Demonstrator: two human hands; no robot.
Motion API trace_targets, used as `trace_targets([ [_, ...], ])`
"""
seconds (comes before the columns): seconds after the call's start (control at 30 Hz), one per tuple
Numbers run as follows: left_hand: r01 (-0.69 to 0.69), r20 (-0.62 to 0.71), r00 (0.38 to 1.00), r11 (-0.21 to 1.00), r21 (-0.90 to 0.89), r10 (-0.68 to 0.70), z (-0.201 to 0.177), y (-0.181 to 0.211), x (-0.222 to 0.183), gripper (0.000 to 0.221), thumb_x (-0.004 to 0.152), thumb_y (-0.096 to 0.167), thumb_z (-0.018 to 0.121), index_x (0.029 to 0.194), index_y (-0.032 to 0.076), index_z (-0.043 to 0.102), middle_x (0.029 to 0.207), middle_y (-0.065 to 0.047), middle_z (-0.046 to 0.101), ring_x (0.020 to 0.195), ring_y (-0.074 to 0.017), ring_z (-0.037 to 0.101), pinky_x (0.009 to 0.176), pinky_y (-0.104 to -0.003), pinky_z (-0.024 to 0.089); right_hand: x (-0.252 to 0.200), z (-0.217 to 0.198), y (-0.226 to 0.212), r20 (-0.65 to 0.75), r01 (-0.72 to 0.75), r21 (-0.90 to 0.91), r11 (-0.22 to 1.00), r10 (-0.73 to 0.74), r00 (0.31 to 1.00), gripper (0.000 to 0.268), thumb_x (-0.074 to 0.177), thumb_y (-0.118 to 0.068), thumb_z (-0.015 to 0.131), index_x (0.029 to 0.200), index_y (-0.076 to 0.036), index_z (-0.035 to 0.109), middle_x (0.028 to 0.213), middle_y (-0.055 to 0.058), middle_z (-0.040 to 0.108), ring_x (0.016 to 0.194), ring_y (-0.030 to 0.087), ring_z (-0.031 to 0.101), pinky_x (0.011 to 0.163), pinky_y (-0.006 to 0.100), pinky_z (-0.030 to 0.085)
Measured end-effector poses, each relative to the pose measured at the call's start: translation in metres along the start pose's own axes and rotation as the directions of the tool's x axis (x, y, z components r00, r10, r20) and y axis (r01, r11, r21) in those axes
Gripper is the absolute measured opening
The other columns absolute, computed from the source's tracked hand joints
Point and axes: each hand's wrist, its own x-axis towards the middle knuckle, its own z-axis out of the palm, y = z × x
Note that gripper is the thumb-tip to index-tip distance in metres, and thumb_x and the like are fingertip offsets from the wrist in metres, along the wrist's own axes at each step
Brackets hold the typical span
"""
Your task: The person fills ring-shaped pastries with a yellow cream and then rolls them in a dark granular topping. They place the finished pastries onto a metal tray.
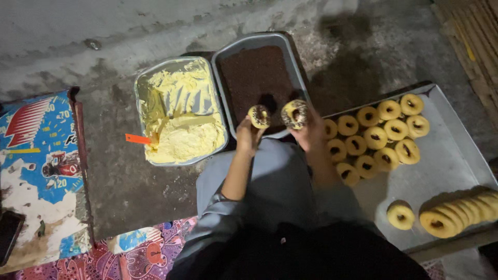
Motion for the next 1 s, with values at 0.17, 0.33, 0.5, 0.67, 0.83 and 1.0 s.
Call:
trace_targets([
  [0.17, 0.213, 0.070, 0.970, 0.955, 0.205, -0.232, 0.021, -0.071, -0.037, 0.046, 0.105, 0.029, 0.032, 0.134, 0.000, 0.052, 0.120, -0.018, 0.069, 0.111, -0.0269, 0.069, 0.099, -0.042, 0.059, -0.091, -0.040, -0.060, 0.139, 0.191, 0.029, 0.981, -0.193, 0.971, 0.030, 0.111, -0.027, 0.057, 0.130, -0.006, 0.067, 0.127, 0.013, 0.066, 0.114, 0.028, 0.062, 0.091, 0.047, 0.055],
  [0.33, 0.407, 0.186, 0.849, 0.836, 0.369, -0.495, 0.019, -0.212, -0.109, 0.043, 0.094, 0.026, 0.041, 0.125, 0.002, 0.057, 0.112, -0.014, 0.071, 0.098, -0.0255, 0.072, 0.089, -0.040, 0.062, -0.212, -0.070, -0.094, -0.157, 0.468, -0.114, 0.876, -0.481, 0.863, 0.026, 0.102, -0.026, 0.060, 0.126, -0.019, 0.066, 0.129, 0.003, 0.066, 0.122, 0.028, 0.060, 0.098, 0.055, 0.054],
  [0.5, -0.737, 0.558, 0.549, -0.046, 0.675, -0.622, 0.001, -0.299, -0.170, 0.045, 0.080, 0.042, 0.064, 0.104, 0.004, 0.068, 0.097, -0.017, 0.073, 0.087, -0.0319, 0.071, 0.080, -0.043, 0.059, -0.304, -0.109, -0.086, -0.359, 0.440, -0.253, 0.862, -0.506, 0.785, 0.032, 0.099, -0.029, 0.062, 0.130, -0.024, 0.062, 0.131, 0.002, 0.065, 0.122, 0.025, 0.058, 0.098, 0.057, 0.048],
  [0.67, -0.737, 0.400, 0.618, -0.321, 0.595, -0.677, 0.010, -0.326, -0.174, 0.040, 0.092, 0.045, 0.075, 0.091, 0.004, 0.075, 0.091, -0.020, 0.074, 0.084, -0.0369, 0.071, 0.079, -0.048, 0.057, -0.355, -0.146, -0.047, -0.515, 0.354, -0.360, 0.863, -0.500, 0.696, 0.033, 0.100, -0.028, 0.062, 0.132, -0.023, 0.059, 0.132, 0.004, 0.063, 0.123, 0.026, 0.057, 0.098, 0.056, 0.049],
  [0.83, -0.602, 0.422, 0.778, -0.358, 0.714, -0.465, 0.002, -0.309, -0.172, 0.028, 0.085, 0.026, 0.075, 0.096, 0.001, 0.073, 0.101, -0.021, 0.072, 0.092, -0.0361, 0.070, 0.081, -0.047, 0.056, -0.337, -0.156, -0.013, -0.537, 0.248, -0.568, 0.784, -0.582, 0.610, 0.034, 0.101, -0.026, 0.062, 0.134, -0.022, 0.057, 0.134, 0.005, 0.060, 0.124, 0.026, 0.056, 0.098, 0.055, 0.049],
  [1.0, -0.567, 0.558, 0.784, 0.053, 0.822, -0.273, 0.014, -0.270, -0.194, 0.022, 0.091, 0.014, 0.063, 0.108, 0.001, 0.068, 0.108, -0.018, 0.071, 0.098, -0.0316, 0.070, 0.085, -0.042, 0.056, -0.320, -0.158, -0.009, -0.476, 0.175, -0.778, 0.603, -0.748, 0.462, 0.036, 0.102, -0.025, 0.062, 0.136, -0.021, 0.054, 0.136, 0.007, 0.058, 0.125, 0.027, 0.055, 0.099, 0.054, 0.050],
])
